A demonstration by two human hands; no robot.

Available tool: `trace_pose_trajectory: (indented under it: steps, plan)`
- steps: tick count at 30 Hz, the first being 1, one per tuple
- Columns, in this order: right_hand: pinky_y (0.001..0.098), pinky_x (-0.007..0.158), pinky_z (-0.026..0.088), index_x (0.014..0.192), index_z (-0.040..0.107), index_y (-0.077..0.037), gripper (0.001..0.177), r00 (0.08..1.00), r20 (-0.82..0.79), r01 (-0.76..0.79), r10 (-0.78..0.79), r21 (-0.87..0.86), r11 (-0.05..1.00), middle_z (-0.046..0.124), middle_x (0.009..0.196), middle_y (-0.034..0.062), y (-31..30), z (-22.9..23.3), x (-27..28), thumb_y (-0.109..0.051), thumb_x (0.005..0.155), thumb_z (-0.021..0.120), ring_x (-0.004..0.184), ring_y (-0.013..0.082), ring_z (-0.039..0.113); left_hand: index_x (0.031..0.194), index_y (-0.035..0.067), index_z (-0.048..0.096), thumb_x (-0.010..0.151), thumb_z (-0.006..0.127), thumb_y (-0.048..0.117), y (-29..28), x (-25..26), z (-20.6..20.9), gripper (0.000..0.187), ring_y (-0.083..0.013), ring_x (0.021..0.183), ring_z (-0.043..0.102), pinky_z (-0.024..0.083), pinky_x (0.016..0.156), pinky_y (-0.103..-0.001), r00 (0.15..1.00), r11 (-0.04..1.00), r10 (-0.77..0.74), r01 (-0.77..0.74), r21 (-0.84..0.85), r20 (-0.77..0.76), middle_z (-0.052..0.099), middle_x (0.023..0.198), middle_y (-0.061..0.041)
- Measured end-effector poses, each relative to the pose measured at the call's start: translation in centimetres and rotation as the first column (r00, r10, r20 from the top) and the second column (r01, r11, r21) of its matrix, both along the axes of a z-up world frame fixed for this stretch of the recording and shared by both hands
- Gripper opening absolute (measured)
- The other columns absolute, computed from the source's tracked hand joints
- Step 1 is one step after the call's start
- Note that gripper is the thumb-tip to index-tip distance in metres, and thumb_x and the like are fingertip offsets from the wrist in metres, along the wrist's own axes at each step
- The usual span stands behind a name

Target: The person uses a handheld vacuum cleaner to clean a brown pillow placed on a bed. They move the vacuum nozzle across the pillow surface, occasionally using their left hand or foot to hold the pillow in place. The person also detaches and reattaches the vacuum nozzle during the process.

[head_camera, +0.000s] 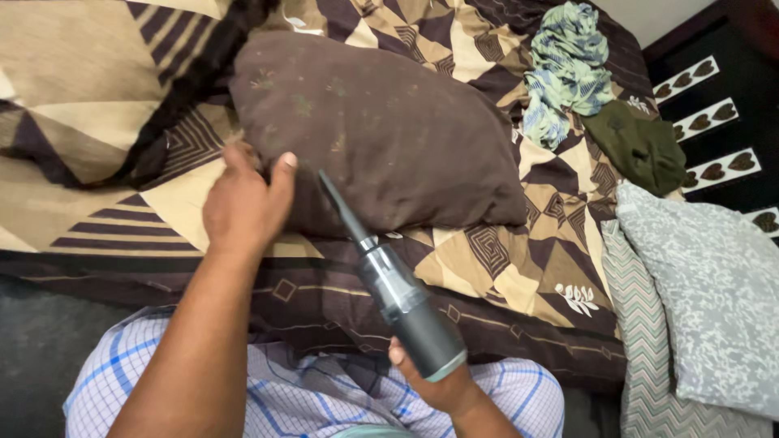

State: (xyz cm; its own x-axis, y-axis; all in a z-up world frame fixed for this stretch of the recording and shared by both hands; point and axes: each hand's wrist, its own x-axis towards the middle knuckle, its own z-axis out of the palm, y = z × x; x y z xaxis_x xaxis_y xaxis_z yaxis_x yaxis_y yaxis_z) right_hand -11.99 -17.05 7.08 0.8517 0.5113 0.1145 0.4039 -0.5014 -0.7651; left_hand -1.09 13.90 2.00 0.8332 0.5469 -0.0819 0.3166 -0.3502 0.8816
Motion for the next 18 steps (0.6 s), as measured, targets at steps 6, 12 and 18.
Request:
trace_pose_trajectory:
  steps: [6, 12, 18]
  plan:
    - [0.0342, 0.07, 0.058, 0.109, 0.063, -0.001, 0.029, 0.99, 0.121, -0.054, 0.065, -0.089, 0.995, 0.07, 0.089, 0.0101, 3.3, 1.4, -0.3, -0.013, 0.086, 0.077, 0.076, 0.0243, 0.072, 0.103, 0.006, 0.066, 0.097, 0.063, 0.041, -1.4, 0.4, -0.4, 0.036, -0.0441, 0.089, 0.07, 0.054, 0.078, -0.054, 1.0, 0.975, -0.014, 0.015, 0.221, -0.004, 0.073, 0.097, -0.022]
    - [0.0366, 0.064, 0.059, 0.103, 0.061, -0.002, 0.032, 0.977, 0.213, 0.066, -0.023, -0.197, 0.978, 0.07, 0.083, 0.0103, 1.7, 1.8, 0.4, -0.013, 0.08, 0.082, 0.069, 0.0281, 0.072, 0.099, 0.005, 0.066, 0.099, 0.064, 0.036, -1.3, 0.7, -0.2, 0.031, -0.0465, 0.087, 0.069, 0.053, 0.076, -0.056, 1.0, 0.967, -0.012, 0.008, 0.256, 0.014, 0.072, 0.095, -0.023]
    - [0.0386, 0.067, 0.059, 0.11, 0.06, 0.002, 0.042, 0.913, 0.382, 0.203, -0.14, -0.131, 0.97, 0.071, 0.089, 0.0143, -2.2, 1.2, 1.5, -0.014, 0.078, 0.082, 0.073, 0.0305, 0.074, 0.1, 0.005, 0.065, 0.101, 0.063, 0.037, -1.4, 0.9, -1.0, 0.032, -0.0476, 0.088, 0.068, 0.052, 0.077, -0.056, 1.0, 0.952, -0.015, 0.022, 0.306, -0.024, 0.072, 0.094, -0.024]
